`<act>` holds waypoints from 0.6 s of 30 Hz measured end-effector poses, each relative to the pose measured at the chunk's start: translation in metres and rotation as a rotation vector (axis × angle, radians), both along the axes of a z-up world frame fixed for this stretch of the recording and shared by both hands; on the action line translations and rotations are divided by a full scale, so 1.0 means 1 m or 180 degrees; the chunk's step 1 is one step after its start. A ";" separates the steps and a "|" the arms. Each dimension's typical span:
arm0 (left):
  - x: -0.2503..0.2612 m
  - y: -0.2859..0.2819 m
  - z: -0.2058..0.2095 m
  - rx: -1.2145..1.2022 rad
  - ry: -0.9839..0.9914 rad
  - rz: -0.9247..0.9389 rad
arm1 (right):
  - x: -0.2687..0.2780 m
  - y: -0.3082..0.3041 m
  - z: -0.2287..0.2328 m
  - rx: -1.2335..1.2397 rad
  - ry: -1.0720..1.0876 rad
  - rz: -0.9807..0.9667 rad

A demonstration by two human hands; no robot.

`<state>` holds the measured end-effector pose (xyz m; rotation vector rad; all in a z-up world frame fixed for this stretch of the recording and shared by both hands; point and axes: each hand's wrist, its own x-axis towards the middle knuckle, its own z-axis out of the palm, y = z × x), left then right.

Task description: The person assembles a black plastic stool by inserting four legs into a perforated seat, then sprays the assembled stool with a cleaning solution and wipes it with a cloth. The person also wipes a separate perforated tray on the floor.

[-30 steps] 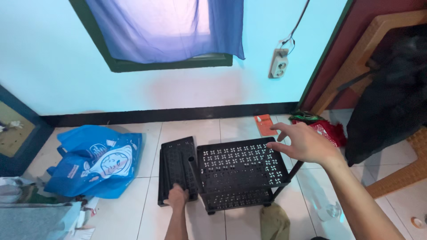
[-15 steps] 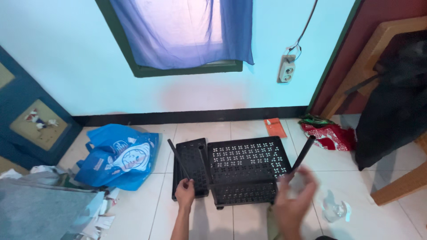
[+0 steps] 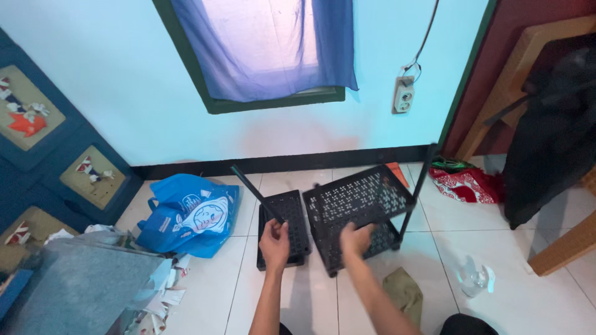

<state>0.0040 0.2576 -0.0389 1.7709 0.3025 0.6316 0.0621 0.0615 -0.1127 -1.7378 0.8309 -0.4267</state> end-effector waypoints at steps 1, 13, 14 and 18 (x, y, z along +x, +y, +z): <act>-0.003 -0.004 0.006 -0.0022 -0.0042 -0.0063 | 0.006 -0.018 -0.005 -0.0339 -0.0176 0.0160; -0.051 -0.101 0.044 -0.0074 -0.0507 -0.1467 | 0.079 -0.184 0.018 -0.1213 -0.0450 0.2705; -0.056 -0.108 0.045 -0.0077 -0.0539 -0.1580 | 0.085 -0.188 0.020 -0.1118 -0.0388 0.2986; -0.062 -0.121 0.051 0.0690 -0.0470 -0.1434 | 0.095 -0.190 0.028 -0.0153 -0.0368 0.3315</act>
